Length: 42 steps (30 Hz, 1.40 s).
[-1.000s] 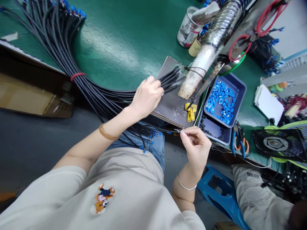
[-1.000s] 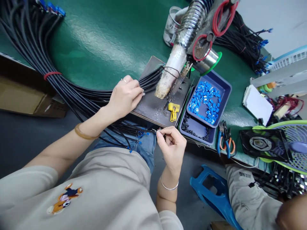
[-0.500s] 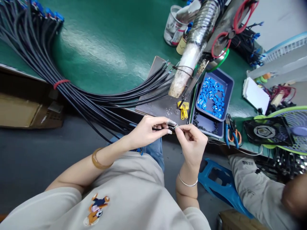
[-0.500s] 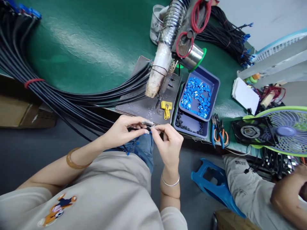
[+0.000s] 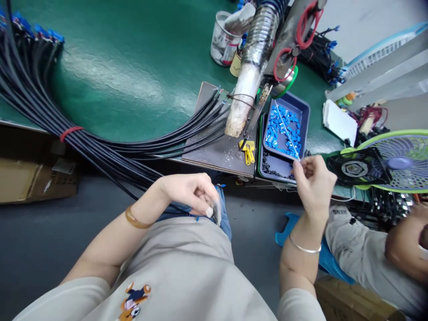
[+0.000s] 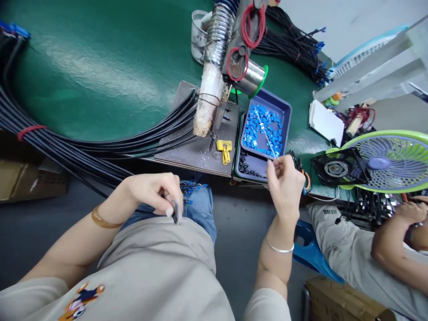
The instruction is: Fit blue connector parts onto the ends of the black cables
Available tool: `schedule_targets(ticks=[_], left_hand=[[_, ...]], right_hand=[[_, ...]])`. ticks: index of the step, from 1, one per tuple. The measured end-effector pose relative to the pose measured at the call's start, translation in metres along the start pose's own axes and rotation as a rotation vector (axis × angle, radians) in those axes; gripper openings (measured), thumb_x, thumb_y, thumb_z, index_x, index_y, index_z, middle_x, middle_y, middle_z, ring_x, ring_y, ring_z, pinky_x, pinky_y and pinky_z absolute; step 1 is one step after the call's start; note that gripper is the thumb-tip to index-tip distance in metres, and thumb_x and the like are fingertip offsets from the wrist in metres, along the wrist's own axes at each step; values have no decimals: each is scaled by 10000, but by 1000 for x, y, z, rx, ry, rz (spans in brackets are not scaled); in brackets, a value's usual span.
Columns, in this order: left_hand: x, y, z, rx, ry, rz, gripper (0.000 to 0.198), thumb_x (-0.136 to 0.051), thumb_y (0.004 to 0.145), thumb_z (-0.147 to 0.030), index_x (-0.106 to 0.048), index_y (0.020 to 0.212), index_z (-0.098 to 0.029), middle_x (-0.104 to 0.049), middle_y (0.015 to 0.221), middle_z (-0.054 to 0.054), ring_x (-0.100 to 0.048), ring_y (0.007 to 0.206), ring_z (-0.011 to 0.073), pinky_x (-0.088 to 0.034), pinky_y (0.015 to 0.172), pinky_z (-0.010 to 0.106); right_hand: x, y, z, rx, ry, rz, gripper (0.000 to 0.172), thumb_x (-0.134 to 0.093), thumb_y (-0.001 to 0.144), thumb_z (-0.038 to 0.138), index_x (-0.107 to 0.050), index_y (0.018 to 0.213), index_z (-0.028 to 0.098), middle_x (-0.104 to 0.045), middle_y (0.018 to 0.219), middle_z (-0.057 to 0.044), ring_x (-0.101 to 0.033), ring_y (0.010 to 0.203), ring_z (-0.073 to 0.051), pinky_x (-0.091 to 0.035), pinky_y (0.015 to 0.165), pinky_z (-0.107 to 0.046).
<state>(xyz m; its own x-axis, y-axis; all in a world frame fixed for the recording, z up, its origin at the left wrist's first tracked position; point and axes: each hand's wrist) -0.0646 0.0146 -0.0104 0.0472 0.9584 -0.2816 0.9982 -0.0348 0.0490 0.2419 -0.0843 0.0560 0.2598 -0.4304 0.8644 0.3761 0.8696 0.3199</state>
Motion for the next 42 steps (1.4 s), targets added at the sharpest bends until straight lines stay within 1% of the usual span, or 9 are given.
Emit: schedule_targets(ticks=[4, 6, 8, 15, 25, 32, 36, 39, 42], left_hand=[[-1, -5, 18, -129, -448, -395, 246, -768, 775, -387, -733, 893, -173, -558, 469, 2, -256, 305, 25, -127, 335, 178], [-7, -2, 20, -172, -545, -555, 298, -789, 759, -345, -694, 989, -182, -580, 521, -16, -234, 324, 9, -110, 337, 157], [-12, 3, 16, -167, -560, -632, 317, -789, 763, -315, -661, 1010, -163, -578, 545, -25, -253, 343, 4, -115, 339, 143], [-13, 23, -1, -129, -431, -761, 259, -759, 781, -307, -631, 904, -117, -517, 530, -36, -252, 401, 7, -87, 377, 166], [-20, 50, -4, -196, -172, -994, 198, -762, 709, -260, -641, 742, -106, -394, 522, -76, -259, 486, 22, -151, 482, 199], [-21, 55, 0, -197, -70, -1068, 148, -682, 739, -237, -593, 718, -121, -338, 511, -85, -227, 486, 31, -149, 495, 212], [-22, 55, 2, -202, -37, -1095, 131, -664, 772, -244, -607, 815, -135, -310, 504, -98, -222, 478, 38, -153, 501, 214], [-22, 56, 1, -192, -39, -1093, 142, -667, 756, -252, -589, 741, -135, -329, 504, -89, -230, 478, 36, -155, 497, 215], [-21, 57, -3, -167, -52, -1089, 177, -668, 734, -260, -563, 665, -135, -326, 493, -84, -219, 475, 32, -140, 496, 216]], right_hand=[[-32, 37, -6, 14, -280, -72, 135, -556, 903, 324, -604, 893, 198, -655, 729, -46, -589, 638, -184, -418, 695, -325], [-43, 52, -6, 34, -283, -19, 133, -575, 894, 322, -619, 867, 199, -648, 722, -41, -590, 666, -186, -401, 702, -319], [-50, 63, -6, 59, -242, 45, 111, -626, 855, 299, -629, 810, 197, -647, 714, -33, -593, 689, -183, -395, 710, -311], [-57, 80, -8, 85, -102, 125, 30, -659, 750, 190, -639, 728, 186, -671, 722, -30, -617, 706, -173, -427, 745, -306], [-50, 82, -1, 194, -403, 173, 58, -626, 790, 194, -638, 733, 199, -670, 734, -65, -566, 677, -200, -334, 637, -326], [-49, 83, 2, 269, -491, 219, 69, -601, 792, 162, -636, 749, 203, -674, 771, -62, -534, 670, -186, -265, 615, -327], [-49, 86, -1, 231, -385, 227, 93, -611, 765, 143, -597, 702, 209, -665, 755, -49, -544, 671, -172, -312, 640, -324], [-45, 88, -6, 145, -236, 242, 145, -654, 742, 144, -563, 655, 216, -645, 695, -40, -565, 661, -150, -389, 696, -331], [-35, 81, -8, 87, -74, 98, 132, -667, 722, 134, -579, 663, 213, -663, 707, -51, -590, 621, -129, -450, 691, -324]])
Point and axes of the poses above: each hand's wrist, its own y-axis towards the middle knuckle, its own x-axis out of the back of the hand, z = x × y
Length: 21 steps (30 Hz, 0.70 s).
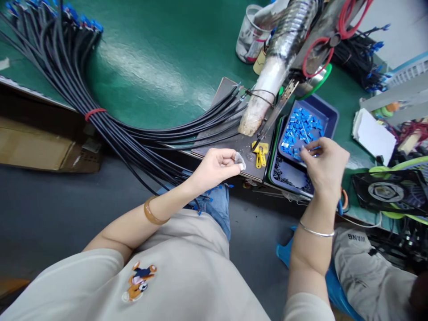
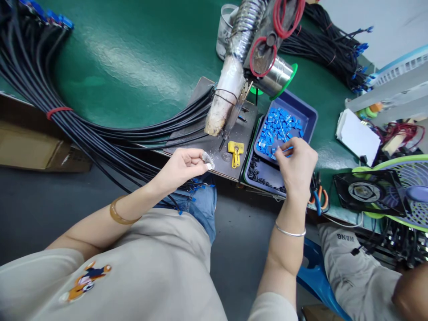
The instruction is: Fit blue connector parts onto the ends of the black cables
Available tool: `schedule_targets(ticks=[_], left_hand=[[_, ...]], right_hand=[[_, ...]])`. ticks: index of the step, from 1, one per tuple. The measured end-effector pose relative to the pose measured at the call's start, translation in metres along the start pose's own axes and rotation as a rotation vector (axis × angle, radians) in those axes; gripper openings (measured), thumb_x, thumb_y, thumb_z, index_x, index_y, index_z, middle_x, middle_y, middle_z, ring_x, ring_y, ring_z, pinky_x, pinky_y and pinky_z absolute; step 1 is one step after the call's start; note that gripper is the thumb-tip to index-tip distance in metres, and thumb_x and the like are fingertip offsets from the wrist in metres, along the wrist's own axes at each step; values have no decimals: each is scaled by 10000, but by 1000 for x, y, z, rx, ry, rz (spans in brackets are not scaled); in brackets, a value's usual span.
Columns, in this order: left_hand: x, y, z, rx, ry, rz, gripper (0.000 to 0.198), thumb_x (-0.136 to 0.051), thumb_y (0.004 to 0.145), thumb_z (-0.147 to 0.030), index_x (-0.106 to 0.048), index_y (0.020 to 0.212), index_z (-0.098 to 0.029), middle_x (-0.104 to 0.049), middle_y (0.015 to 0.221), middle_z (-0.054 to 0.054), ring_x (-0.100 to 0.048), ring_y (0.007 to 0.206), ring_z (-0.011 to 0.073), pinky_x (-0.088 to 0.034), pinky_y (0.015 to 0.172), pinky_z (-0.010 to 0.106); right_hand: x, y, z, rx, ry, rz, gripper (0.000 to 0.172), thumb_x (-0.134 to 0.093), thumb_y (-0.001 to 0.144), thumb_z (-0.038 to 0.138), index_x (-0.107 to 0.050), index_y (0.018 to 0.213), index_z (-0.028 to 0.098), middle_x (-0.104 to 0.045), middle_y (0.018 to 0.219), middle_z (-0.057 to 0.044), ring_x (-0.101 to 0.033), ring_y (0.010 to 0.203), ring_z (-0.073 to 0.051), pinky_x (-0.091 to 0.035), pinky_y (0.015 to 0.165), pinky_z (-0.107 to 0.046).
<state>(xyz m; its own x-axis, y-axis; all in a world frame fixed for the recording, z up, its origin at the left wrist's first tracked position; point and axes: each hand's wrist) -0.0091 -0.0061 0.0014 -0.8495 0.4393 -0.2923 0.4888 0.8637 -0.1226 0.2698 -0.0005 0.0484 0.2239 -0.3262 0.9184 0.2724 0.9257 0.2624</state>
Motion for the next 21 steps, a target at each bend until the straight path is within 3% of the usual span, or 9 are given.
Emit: schedule_targets(ticks=[4, 6, 8, 11, 13, 17, 21], left_hand=[[0, 3, -4, 25, -1, 15, 182, -661, 717, -241, -546, 627, -132, -322, 490, -82, -210, 477, 27, -128, 499, 216], [0, 5, -6, 27, -1, 23, 166, -650, 710, -225, -546, 621, -131, -320, 490, -81, -208, 478, 27, -126, 498, 217], [-1, 6, -8, 27, 8, 29, 153, -639, 700, -205, -538, 609, -134, -317, 489, -80, -211, 479, 28, -126, 495, 218], [-2, 7, -9, 24, 9, 33, 154, -635, 700, -202, -533, 605, -137, -332, 490, -75, -219, 476, 30, -132, 490, 218], [-2, 7, -10, 19, 5, 33, 161, -640, 713, -213, -539, 614, -135, -343, 495, -72, -222, 476, 31, -136, 489, 218], [-2, 8, -9, 20, 9, 29, 161, -648, 735, -217, -559, 636, -128, -353, 515, -67, -234, 491, 35, -150, 499, 222], [-1, 9, -7, 19, 0, 34, 153, -653, 744, -217, -575, 654, -121, -383, 530, -61, -256, 501, 36, -166, 510, 220]], right_hand=[[8, -33, 22, -46, 378, -254, 106, -703, 749, 180, -608, 710, 204, -692, 784, -68, -681, 622, -160, -531, 589, -295], [5, -55, 42, 24, 515, -387, 109, -725, 786, 211, -625, 745, 200, -680, 842, -76, -713, 740, -200, -579, 662, -340], [-3, -78, 64, 59, 480, -463, 57, -699, 843, 232, -649, 818, 219, -690, 924, -75, -717, 842, -226, -590, 715, -388], [-21, -103, 88, 123, 518, -397, 22, -642, 897, 242, -640, 889, 262, -696, 945, -52, -715, 898, -223, -611, 806, -444], [-33, -112, 98, 132, 628, -327, 34, -612, 915, 233, -615, 904, 265, -697, 950, -49, -714, 887, -209, -621, 779, -425], [-48, -117, 102, 105, 827, -266, 69, -594, 921, 185, -591, 891, 247, -704, 966, -42, -710, 882, -182, -620, 775, -393], [-56, -115, 97, 120, 833, -269, 57, -623, 900, 182, -598, 889, 231, -719, 969, -37, -723, 889, -186, -619, 789, -395]])
Point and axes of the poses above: each hand's wrist, its own y-axis towards the middle knuckle, its own x-axis out of the back of the hand, z = x × y
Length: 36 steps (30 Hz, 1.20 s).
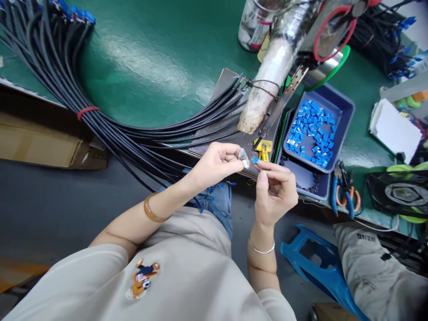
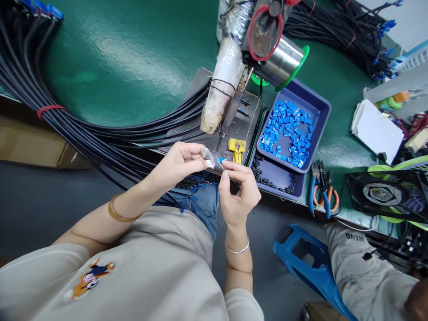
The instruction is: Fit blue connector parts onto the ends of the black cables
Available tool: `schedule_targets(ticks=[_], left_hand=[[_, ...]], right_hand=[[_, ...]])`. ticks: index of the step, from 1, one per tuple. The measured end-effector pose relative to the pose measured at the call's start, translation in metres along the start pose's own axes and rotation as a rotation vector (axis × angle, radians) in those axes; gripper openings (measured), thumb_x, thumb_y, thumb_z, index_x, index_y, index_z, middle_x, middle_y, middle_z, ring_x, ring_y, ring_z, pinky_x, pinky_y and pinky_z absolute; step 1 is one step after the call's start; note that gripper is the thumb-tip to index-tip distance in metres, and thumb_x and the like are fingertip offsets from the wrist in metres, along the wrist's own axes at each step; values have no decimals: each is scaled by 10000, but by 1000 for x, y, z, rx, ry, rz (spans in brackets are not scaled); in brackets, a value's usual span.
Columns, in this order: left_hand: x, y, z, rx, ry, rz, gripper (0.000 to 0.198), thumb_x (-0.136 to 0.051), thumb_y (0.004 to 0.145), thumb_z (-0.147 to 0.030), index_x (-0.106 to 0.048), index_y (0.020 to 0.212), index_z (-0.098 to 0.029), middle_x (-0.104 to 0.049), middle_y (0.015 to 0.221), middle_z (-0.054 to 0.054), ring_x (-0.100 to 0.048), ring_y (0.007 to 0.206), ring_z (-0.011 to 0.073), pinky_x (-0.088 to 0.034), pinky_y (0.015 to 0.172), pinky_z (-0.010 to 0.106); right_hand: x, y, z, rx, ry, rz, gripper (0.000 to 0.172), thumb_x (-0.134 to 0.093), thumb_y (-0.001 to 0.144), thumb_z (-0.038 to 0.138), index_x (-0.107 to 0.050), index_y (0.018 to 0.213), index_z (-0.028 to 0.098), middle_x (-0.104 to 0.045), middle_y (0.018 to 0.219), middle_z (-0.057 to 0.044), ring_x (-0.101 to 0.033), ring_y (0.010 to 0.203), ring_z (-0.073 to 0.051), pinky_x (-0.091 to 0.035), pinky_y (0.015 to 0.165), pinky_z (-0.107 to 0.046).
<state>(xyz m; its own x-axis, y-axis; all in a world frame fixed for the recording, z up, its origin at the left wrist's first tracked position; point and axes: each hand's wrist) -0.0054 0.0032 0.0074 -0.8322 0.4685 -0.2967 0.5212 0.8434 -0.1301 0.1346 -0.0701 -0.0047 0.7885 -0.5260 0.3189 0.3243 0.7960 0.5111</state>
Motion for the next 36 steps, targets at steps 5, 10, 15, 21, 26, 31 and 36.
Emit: schedule_targets(ticks=[5, 10, 15, 21, 26, 31, 36], left_hand=[[0, 2, 0, 4, -19, 3, 151, -664, 736, -211, -580, 650, -120, -399, 520, -67, -268, 498, 33, -177, 504, 206], [-1, 3, -2, 5, 14, -20, 150, -666, 719, -211, -588, 629, -120, -467, 543, -42, -341, 528, 49, -234, 516, 199], [0, 5, -2, -6, 26, -7, 164, -647, 731, -208, -567, 615, -125, -454, 542, -46, -339, 523, 44, -241, 508, 189], [0, 8, -4, 5, 31, 5, 132, -638, 739, -185, -561, 652, -123, -422, 533, -60, -311, 493, 30, -211, 497, 185], [0, 11, -6, 2, 18, -8, 103, -635, 741, -180, -575, 677, -126, -461, 562, -47, -368, 511, 40, -265, 517, 191], [0, 15, -4, -1, 8, -21, 71, -620, 751, -165, -604, 696, -122, -474, 566, -41, -386, 516, 42, -288, 527, 196], [2, 15, -6, -11, 20, -35, 99, -626, 761, -167, -593, 677, -127, -472, 554, -39, -372, 502, 39, -277, 507, 193]], right_hand=[[0, 2, -8, 26, 38, 36, 69, -662, 865, 161, -625, 858, 219, -731, 970, -26, -722, 892, -181, -613, 796, -375], [0, 5, -7, 67, 40, 53, 100, -662, 852, 129, -631, 832, 222, -738, 957, -20, -715, 911, -176, -597, 803, -362], [0, 7, -7, 90, 41, 53, 112, -660, 844, 113, -622, 824, 218, -740, 956, -21, -719, 904, -175, -593, 800, -360], [-1, 12, -9, 135, -5, 48, 131, -659, 833, 95, -614, 811, 215, -729, 935, -15, -706, 871, -161, -589, 781, -342], [-2, 19, -7, 161, -45, 54, 140, -656, 826, 82, -611, 816, 214, -719, 944, -14, -707, 889, -165, -591, 797, -350], [-3, 25, -6, 167, -60, 66, 137, -665, 821, 88, -615, 803, 214, -721, 938, -13, -708, 889, -167, -586, 799, -350], [-2, 28, -3, 192, -76, 72, 149, -678, 807, 76, -624, 789, 214, -726, 926, -9, -703, 871, -161, -579, 795, -340]])
Point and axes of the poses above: each hand's wrist, its own y-axis towards the middle knuckle, its own x-axis out of the back of the hand, z = x × y
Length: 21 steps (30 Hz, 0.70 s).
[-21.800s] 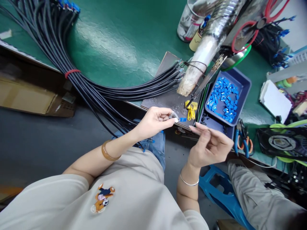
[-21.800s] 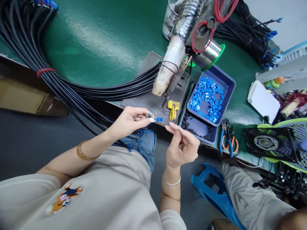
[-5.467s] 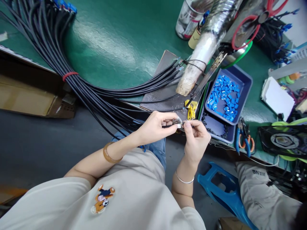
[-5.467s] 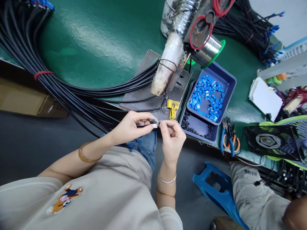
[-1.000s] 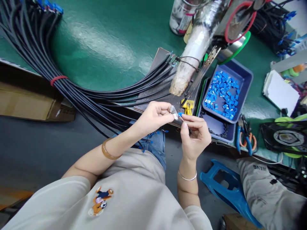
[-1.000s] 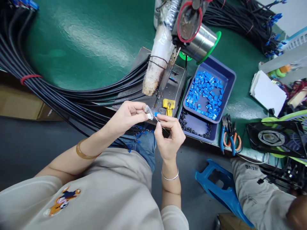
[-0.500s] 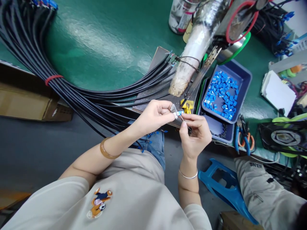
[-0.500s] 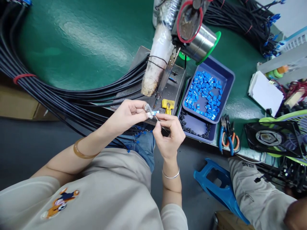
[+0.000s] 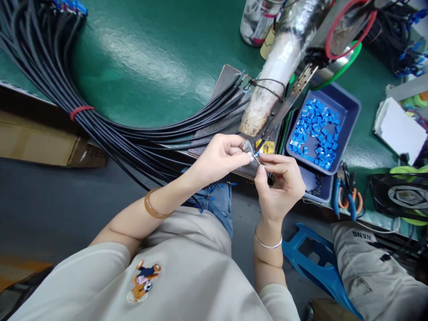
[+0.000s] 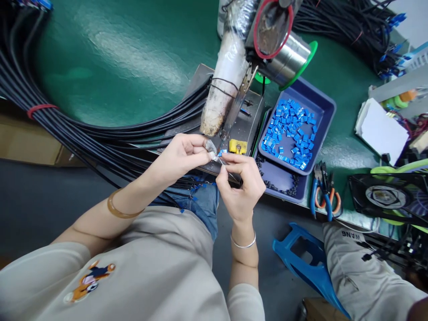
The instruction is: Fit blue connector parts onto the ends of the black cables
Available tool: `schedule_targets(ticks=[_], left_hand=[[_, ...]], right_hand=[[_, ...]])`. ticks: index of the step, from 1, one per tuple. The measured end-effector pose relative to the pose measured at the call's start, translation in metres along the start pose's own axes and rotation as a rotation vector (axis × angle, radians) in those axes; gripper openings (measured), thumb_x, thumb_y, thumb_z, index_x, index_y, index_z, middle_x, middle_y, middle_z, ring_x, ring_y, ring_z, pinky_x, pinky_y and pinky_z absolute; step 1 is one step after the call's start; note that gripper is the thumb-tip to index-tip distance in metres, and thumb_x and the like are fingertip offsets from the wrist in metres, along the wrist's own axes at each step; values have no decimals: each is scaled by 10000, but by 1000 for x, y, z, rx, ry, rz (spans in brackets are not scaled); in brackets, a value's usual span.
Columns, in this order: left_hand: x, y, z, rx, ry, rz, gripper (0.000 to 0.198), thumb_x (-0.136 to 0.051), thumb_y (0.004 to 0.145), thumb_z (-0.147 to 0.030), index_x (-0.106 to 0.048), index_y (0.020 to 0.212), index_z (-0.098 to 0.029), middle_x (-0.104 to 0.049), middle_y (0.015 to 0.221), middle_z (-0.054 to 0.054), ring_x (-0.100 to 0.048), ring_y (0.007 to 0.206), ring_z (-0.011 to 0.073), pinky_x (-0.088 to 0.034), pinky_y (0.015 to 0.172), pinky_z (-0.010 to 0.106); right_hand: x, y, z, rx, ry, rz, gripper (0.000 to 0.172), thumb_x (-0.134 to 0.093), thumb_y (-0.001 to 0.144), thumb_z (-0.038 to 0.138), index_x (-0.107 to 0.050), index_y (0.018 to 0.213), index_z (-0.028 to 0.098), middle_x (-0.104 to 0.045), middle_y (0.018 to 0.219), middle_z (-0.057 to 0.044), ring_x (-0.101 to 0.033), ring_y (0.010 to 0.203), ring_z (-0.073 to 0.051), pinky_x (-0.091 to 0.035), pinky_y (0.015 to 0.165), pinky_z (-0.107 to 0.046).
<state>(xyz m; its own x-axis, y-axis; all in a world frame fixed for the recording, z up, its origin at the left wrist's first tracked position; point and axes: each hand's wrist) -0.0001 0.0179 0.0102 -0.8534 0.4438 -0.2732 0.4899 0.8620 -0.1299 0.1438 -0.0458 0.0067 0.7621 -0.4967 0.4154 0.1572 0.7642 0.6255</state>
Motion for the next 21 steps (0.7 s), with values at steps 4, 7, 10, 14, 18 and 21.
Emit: schedule_targets(ticks=[4, 7, 10, 14, 18, 21], left_hand=[[0, -1, -1, 10, -31, -3, 89, -644, 749, -160, -598, 679, -130, -505, 569, -31, -424, 520, 50, -323, 520, 191], [0, 0, -1, 14, -35, -7, 81, -649, 743, -158, -607, 679, -130, -516, 565, -32, -437, 517, 50, -338, 524, 188], [1, 1, 0, 33, -47, 18, 62, -650, 740, -169, -630, 699, -128, -534, 563, -29, -452, 514, 54, -342, 521, 189], [2, 1, 1, 66, -45, 41, 76, -662, 734, -180, -625, 694, -128, -549, 564, -25, -464, 513, 58, -342, 515, 190], [1, 1, 1, 80, -58, 47, 69, -646, 735, -172, -614, 695, -126, -557, 565, -28, -465, 510, 53, -354, 528, 189], [1, 1, 1, 72, -84, 53, 49, -631, 734, -165, -617, 716, -122, -586, 594, -21, -486, 525, 55, -364, 541, 187]], right_hand=[[1, 2, 2, 16, -25, 15, 158, -686, 791, 61, -639, 784, 211, -728, 925, -8, -701, 873, -159, -576, 801, -336], [2, 2, 2, 24, -28, 21, 149, -680, 796, 77, -623, 777, 214, -728, 927, -8, -705, 868, -166, -580, 787, -340], [3, 2, 1, 27, -21, 39, 150, -671, 802, 83, -605, 774, 215, -730, 924, -8, -708, 859, -166, -578, 775, -336], [4, 1, -1, 27, -21, 54, 158, -665, 800, 72, -601, 777, 215, -732, 909, -10, -709, 853, -162, -574, 775, -330], [5, 0, -2, 16, -38, 55, 145, -664, 818, 99, -599, 779, 223, -733, 906, -8, -711, 851, -167, -584, 766, -339], [3, 1, -3, 12, -45, 51, 142, -663, 824, 100, -606, 780, 223, -730, 900, -3, -707, 847, -164, -587, 748, -330]])
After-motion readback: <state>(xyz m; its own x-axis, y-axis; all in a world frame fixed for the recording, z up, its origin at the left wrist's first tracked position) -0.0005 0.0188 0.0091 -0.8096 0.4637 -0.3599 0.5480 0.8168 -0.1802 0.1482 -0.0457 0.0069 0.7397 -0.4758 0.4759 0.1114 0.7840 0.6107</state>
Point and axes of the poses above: each hand's wrist, its own y-axis towards the middle knuckle, its own x-axis out of the back of the hand, z = x × y
